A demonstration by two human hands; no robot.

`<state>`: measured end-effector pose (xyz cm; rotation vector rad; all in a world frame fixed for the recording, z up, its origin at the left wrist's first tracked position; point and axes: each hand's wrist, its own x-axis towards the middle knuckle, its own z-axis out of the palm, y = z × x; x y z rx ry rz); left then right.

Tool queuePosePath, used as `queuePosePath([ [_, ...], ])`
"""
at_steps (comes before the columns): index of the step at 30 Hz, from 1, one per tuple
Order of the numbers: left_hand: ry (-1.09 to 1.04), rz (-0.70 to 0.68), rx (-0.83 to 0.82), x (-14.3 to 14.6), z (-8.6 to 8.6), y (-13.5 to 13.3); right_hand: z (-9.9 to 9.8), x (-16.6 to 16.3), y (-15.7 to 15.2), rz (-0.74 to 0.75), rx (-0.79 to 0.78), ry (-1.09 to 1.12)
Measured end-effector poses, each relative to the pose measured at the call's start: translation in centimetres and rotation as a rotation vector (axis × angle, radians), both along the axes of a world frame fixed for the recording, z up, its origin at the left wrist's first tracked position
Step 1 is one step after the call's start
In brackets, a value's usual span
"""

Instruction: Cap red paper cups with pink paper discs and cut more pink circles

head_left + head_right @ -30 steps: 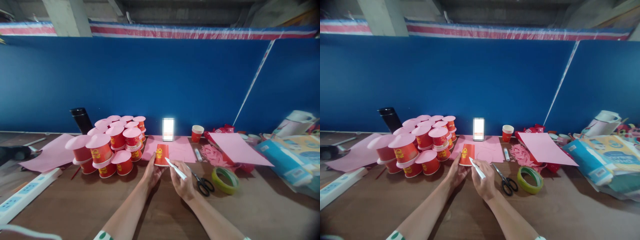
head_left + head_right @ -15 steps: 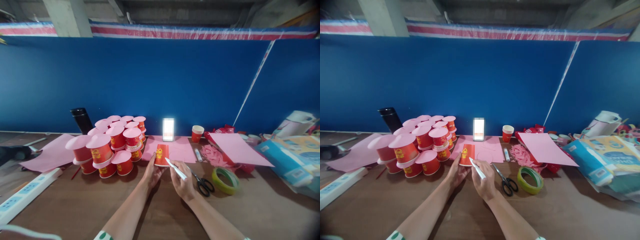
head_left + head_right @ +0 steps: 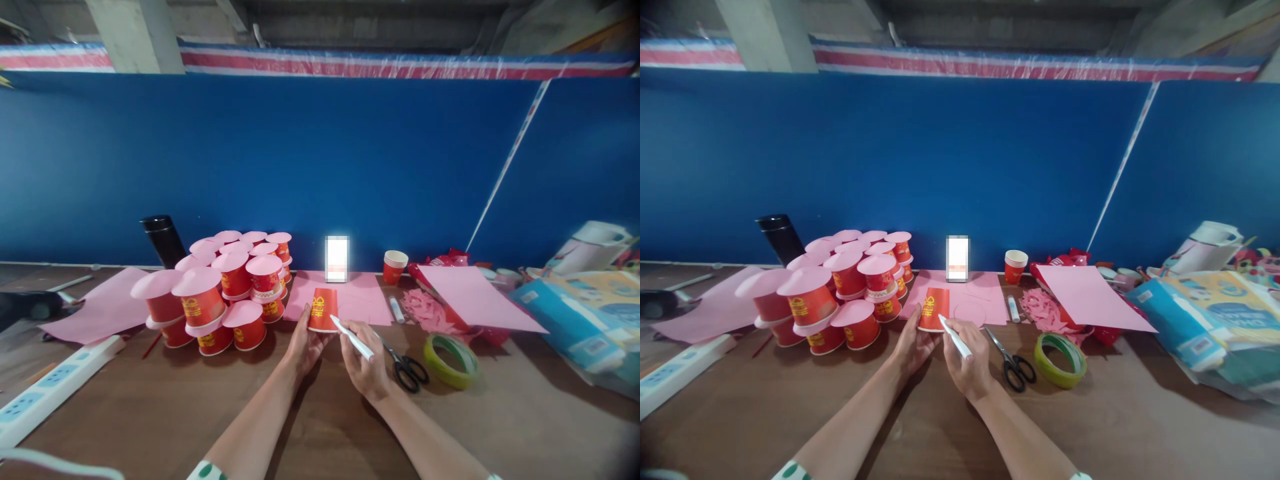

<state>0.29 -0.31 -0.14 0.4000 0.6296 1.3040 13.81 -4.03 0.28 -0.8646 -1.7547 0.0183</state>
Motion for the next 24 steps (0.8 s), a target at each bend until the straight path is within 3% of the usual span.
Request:
queuePosePath([
  [24,0.0,0.031,-0.002,-0.1,-0.75,0.35,0.6,0.08,-0.4,0.024,-0.022,0.023],
])
